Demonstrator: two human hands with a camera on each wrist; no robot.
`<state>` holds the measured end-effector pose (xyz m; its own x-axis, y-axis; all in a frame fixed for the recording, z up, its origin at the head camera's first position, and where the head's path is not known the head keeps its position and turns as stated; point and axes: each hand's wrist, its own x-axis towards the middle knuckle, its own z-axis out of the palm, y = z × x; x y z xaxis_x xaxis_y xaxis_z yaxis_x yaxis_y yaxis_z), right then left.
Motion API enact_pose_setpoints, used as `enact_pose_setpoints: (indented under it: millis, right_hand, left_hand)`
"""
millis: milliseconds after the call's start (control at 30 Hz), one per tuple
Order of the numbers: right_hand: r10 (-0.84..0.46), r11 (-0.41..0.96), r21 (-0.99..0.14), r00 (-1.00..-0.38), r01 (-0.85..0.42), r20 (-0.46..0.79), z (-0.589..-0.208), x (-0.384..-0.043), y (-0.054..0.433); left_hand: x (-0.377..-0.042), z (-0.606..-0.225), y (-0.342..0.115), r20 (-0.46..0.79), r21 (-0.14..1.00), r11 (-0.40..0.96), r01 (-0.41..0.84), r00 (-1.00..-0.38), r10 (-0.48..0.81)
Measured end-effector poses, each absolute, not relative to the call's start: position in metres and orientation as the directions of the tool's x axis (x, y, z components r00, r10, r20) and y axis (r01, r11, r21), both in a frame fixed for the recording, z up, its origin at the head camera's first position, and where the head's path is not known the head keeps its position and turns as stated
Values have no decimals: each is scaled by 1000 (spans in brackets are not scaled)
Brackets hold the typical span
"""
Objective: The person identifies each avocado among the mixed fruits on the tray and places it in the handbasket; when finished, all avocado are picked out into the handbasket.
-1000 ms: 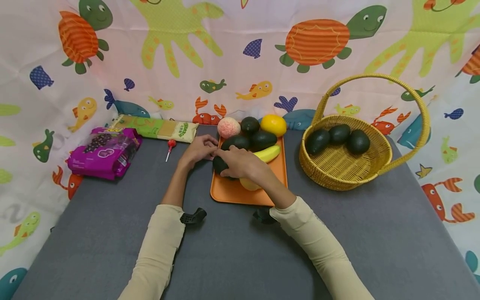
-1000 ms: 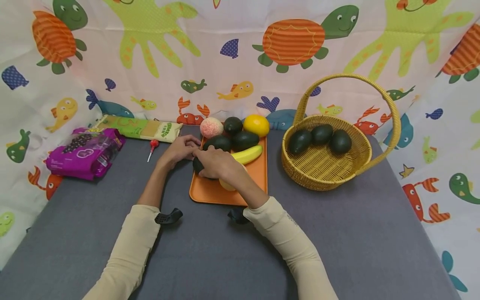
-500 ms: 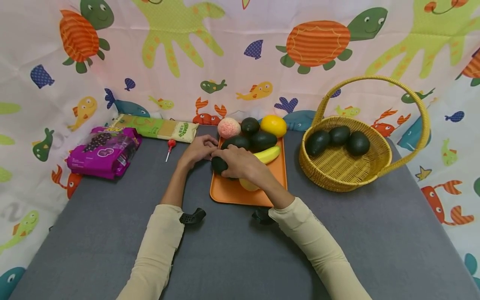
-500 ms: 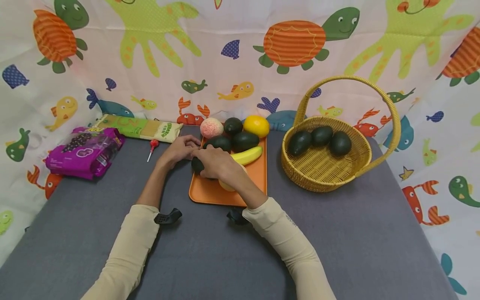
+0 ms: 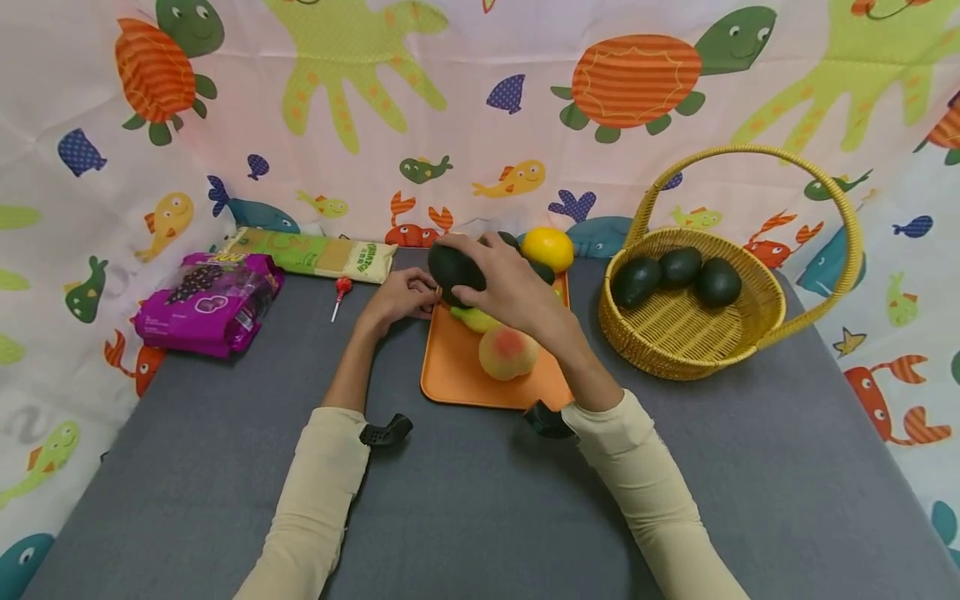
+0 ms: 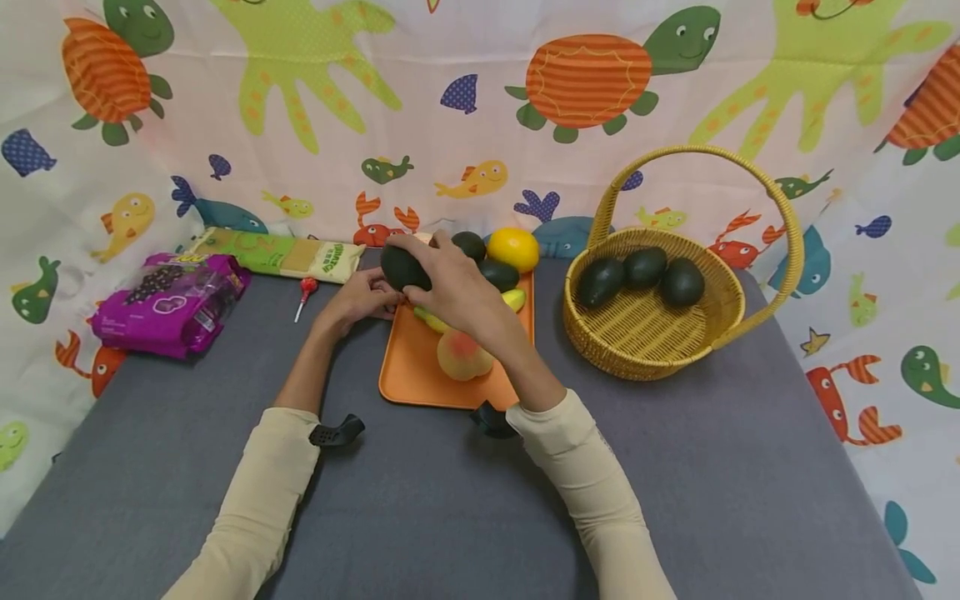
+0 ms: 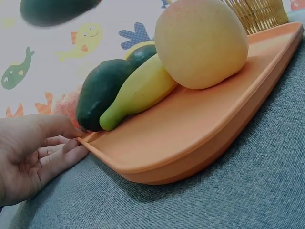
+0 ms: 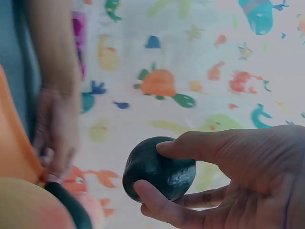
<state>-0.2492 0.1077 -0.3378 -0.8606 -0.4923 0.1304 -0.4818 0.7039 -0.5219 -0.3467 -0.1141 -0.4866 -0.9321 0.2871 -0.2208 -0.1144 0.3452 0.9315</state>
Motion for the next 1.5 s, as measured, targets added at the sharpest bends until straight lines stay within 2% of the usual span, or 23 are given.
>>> enact_pose_setpoints:
  millis: [300,933,1233,1500]
  right_hand:
    - [-367,665,-590,-888,-458,276,-313,-247,140]
    - [-135,693,-634,-926,-343,353,-288,-238,208]
    - [15,718,-664,-949,-208,314,-280,-233,240]
    - [127,765,-639,-953,-83,275,-280,-232,265]
  left_hand:
    - [-344,-482,-113,-227,932,339,-126,-933,278]
    - [-344,-482,-112,-248,925,352,-147,-932,263]
    - [-344,-480,-111,-253,922,357,-149,-930,265]
    - [-344,-480,-110,-245,927,346,-144,-931,270]
